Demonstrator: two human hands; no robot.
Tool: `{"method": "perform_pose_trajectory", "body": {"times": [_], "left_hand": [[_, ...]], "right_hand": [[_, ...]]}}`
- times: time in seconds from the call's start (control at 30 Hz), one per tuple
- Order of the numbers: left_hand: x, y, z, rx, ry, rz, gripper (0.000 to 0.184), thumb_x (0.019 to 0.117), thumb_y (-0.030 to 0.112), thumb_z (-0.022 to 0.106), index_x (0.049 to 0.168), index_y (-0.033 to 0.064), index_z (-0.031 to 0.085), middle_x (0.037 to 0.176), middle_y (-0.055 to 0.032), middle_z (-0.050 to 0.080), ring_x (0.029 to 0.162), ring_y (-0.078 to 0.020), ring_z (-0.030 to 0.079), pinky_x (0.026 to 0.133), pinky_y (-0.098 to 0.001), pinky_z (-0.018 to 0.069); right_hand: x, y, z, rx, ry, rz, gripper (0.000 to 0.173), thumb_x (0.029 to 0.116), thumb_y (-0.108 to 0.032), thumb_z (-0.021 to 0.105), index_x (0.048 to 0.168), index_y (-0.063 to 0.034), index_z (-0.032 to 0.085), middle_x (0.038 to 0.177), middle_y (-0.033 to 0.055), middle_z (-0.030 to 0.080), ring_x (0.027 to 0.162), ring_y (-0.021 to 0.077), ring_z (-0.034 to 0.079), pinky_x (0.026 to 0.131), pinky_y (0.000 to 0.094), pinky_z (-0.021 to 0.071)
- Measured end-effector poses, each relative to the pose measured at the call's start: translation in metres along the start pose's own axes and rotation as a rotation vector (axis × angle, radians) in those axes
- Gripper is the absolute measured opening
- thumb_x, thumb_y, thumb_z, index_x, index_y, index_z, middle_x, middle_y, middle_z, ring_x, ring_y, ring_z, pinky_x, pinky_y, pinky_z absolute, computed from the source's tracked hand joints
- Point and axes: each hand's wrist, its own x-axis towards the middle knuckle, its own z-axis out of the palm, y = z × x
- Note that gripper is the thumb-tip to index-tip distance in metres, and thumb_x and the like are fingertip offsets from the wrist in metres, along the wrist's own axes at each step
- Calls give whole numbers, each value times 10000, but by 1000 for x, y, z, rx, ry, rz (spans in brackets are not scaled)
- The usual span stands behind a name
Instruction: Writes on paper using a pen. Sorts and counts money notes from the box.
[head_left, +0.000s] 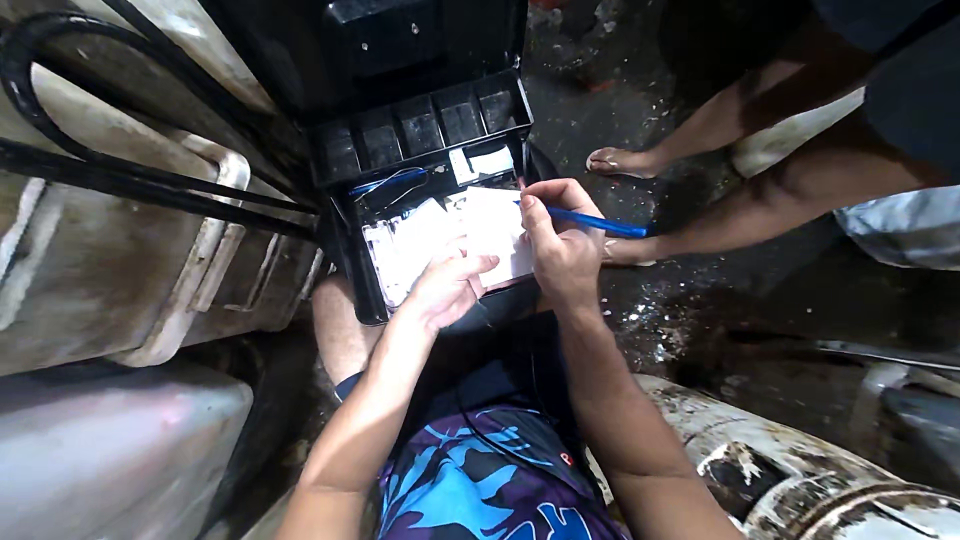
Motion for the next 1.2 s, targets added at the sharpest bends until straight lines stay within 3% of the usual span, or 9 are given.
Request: {"method": "perform_pose_trajectory", "body": {"times": [0.07,0.2,0.4,0.53,0.63,0.7,0.8,0.93,1.2], "left_hand": [[1,1,2,-3,-5,-9,264,1040,61,513,1302,60,547,1221,-124,664,1081,-236,684,949,-474,577],[4,1,3,-31,0,6,237,1080,140,460,1245,78,619,1160,-97,696,1003,-197,709,877,-422,611],[9,0,-1,-85,-51,33,270,1068,133,510,1328,79,559,1228,-126,663,1041,-229,697,906,-448,599],[10,-4,-4,-108,-6,26,331,958,-18,579,1280,57,571,1160,-137,678,1001,-242,696,909,-473,590],[11,-4,-3,-144,2,25,381,980,-70,508,1348,30,503,1241,-189,647,1084,-315,683,969,-543,562],[10,-3,-3,-165,12,29,405,986,-78,481,1379,19,484,1292,-210,624,1130,-350,666,986,-568,550],[9,-3,-4,-193,-34,51,387,987,-61,479,1363,30,494,1272,-210,630,1121,-351,665,983,-579,545],[9,-4,-7,-230,-103,76,333,990,-29,468,1308,44,537,1235,-186,649,1118,-317,666,1003,-564,530],[5,-1,-6,-274,-136,86,286,1020,47,450,1287,63,551,1223,-151,652,1114,-275,667,1003,-523,537]], "right_hand": [[-14,-13,6,-66,-19,35,136,1047,-166,585,1135,-90,655,854,15,644,630,86,587,528,217,502],[-30,-9,20,117,-71,12,176,1057,-172,571,1193,-81,638,825,37,613,608,106,569,515,225,514],[-27,0,29,228,29,10,229,1070,-203,557,1253,-83,625,895,39,616,711,101,588,615,233,532],[-20,-2,27,273,-36,72,205,1051,-204,592,1209,-90,658,870,44,622,643,98,566,551,229,509],[-12,-4,20,277,-93,54,198,1018,-119,610,1200,-54,658,1002,67,671,726,124,623,616,253,556],[-6,-8,12,238,-145,27,156,984,-75,597,1121,-38,663,913,66,655,645,121,599,551,247,537],[2,-11,2,90,-289,-8,113,994,-120,629,1045,-49,702,761,47,638,514,119,534,432,247,465],[5,-6,2,5,-345,-125,95,985,-115,668,1004,-37,718,778,31,678,595,103,608,503,255,534],[2,-10,-1,-70,-374,-170,138,1008,-144,617,949,-49,696,732,13,620,550,71,541,468,204,465]]}}
